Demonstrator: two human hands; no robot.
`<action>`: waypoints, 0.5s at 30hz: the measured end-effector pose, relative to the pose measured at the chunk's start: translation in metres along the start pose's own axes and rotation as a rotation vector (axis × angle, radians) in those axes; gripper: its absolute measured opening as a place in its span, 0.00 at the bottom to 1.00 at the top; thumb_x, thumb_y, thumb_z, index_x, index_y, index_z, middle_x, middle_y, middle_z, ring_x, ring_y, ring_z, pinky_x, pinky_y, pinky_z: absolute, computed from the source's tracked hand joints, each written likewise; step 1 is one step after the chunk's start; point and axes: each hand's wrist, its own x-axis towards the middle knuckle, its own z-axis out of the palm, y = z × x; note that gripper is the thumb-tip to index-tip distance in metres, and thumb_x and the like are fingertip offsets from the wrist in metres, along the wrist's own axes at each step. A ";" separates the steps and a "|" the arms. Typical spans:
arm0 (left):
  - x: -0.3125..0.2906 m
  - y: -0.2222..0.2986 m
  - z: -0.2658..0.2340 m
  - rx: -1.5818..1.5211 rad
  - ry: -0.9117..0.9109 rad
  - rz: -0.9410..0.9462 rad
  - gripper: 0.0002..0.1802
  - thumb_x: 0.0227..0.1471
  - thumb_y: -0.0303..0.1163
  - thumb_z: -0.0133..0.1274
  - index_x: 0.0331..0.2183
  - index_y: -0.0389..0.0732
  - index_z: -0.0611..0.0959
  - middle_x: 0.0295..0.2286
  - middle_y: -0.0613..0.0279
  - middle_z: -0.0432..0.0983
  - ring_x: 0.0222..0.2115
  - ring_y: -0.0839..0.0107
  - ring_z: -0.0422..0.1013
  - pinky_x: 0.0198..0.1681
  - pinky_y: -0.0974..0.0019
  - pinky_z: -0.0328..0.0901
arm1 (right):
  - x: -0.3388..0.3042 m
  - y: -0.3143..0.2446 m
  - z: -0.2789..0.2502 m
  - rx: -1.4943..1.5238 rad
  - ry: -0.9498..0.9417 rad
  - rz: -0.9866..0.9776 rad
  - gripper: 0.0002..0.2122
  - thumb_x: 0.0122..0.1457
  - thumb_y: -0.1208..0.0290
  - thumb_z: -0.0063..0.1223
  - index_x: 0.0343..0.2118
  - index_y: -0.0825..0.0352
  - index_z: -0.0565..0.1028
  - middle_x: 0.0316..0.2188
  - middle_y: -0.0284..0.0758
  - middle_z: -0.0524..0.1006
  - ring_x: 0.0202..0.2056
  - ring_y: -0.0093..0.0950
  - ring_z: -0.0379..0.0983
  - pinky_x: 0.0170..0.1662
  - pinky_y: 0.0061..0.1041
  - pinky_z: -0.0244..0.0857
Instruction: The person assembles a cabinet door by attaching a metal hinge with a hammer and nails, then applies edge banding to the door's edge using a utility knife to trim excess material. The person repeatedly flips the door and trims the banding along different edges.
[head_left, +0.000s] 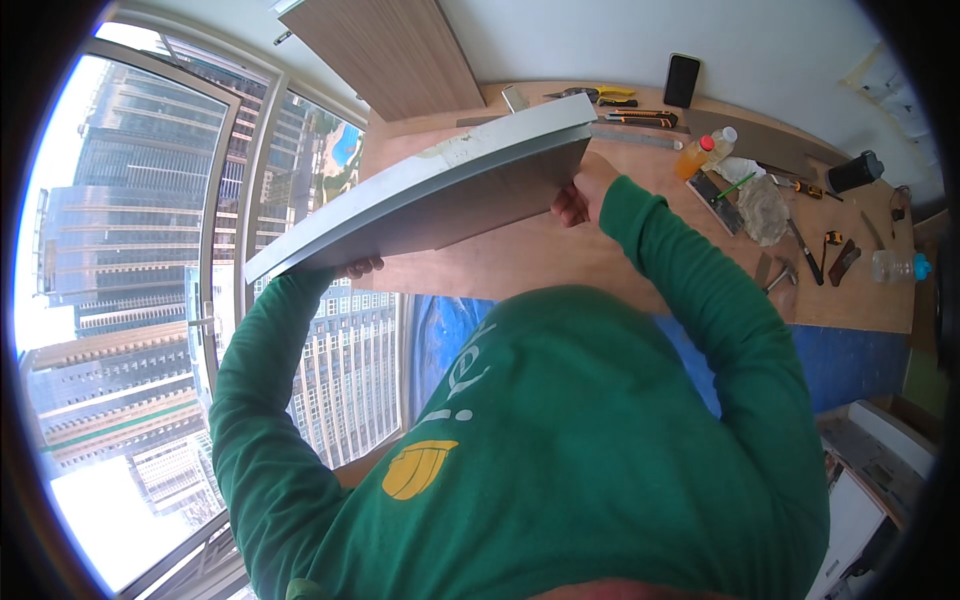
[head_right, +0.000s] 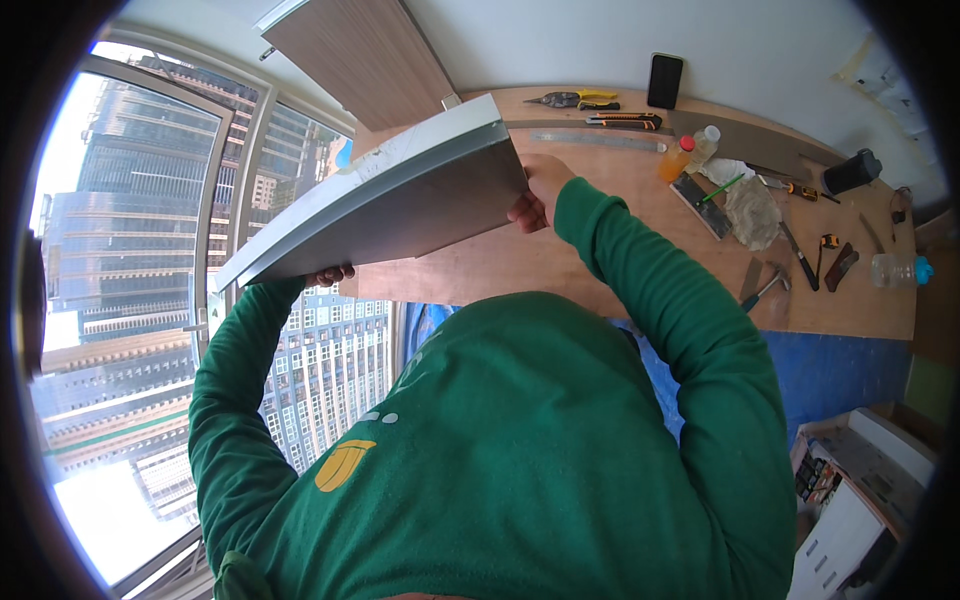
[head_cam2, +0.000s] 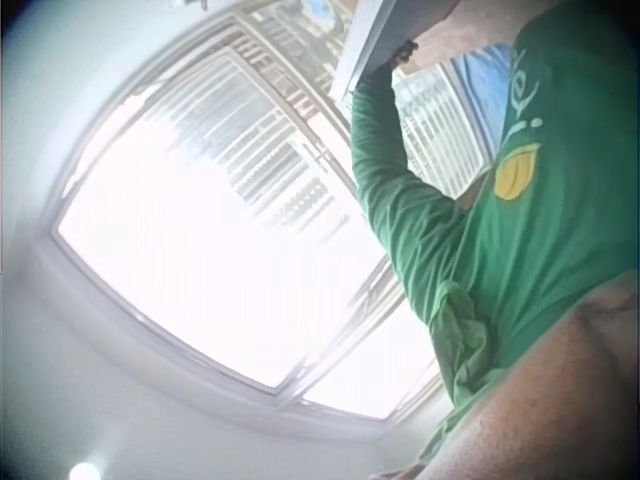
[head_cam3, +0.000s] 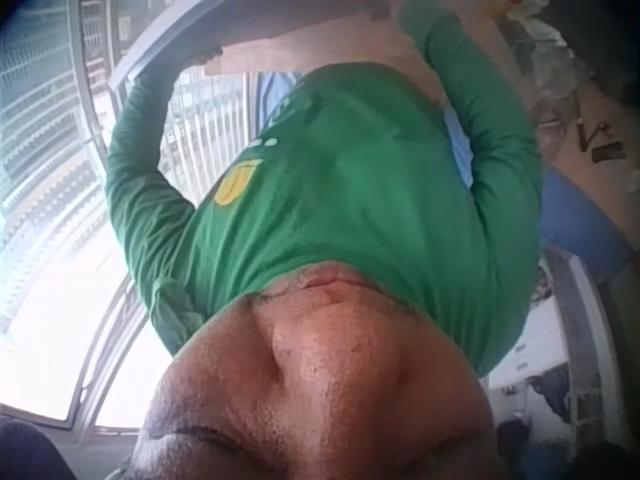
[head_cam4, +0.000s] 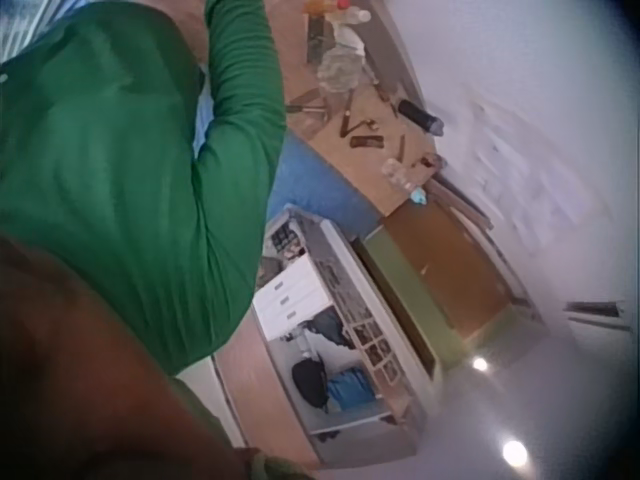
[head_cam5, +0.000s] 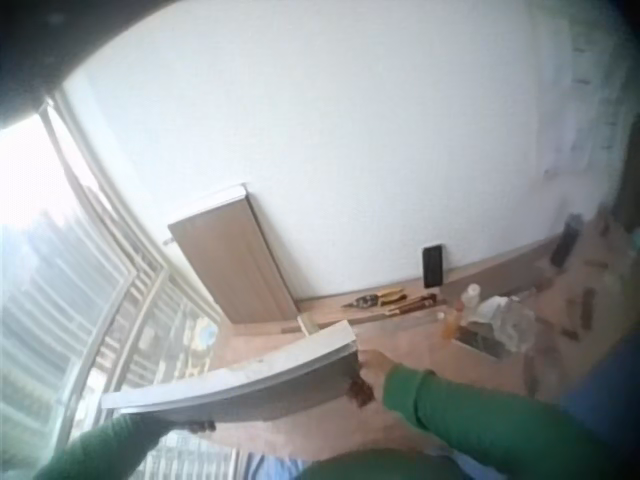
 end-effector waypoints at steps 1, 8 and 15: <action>0.002 0.003 -0.004 0.006 0.003 0.006 0.19 0.66 0.42 0.51 0.52 0.41 0.79 0.50 0.55 0.80 0.48 0.66 0.76 0.50 0.66 0.69 | 0.003 -0.002 0.001 0.002 0.005 0.009 0.17 0.68 0.57 0.41 0.37 0.64 0.79 0.21 0.39 0.77 0.18 0.27 0.72 0.23 0.30 0.72; 0.024 0.012 -0.024 0.016 0.002 -0.013 0.17 0.66 0.41 0.51 0.50 0.42 0.81 0.48 0.57 0.81 0.45 0.67 0.77 0.47 0.67 0.70 | 0.028 -0.009 0.003 -0.017 0.012 0.074 0.20 0.68 0.52 0.39 0.41 0.62 0.78 0.23 0.40 0.78 0.19 0.28 0.74 0.25 0.30 0.73; 0.048 0.018 -0.056 0.059 0.028 0.012 0.14 0.65 0.40 0.51 0.47 0.44 0.82 0.47 0.60 0.82 0.43 0.69 0.79 0.45 0.68 0.71 | 0.038 -0.016 0.008 -0.022 0.004 0.104 0.24 0.68 0.45 0.37 0.44 0.61 0.78 0.26 0.44 0.81 0.20 0.30 0.76 0.29 0.31 0.74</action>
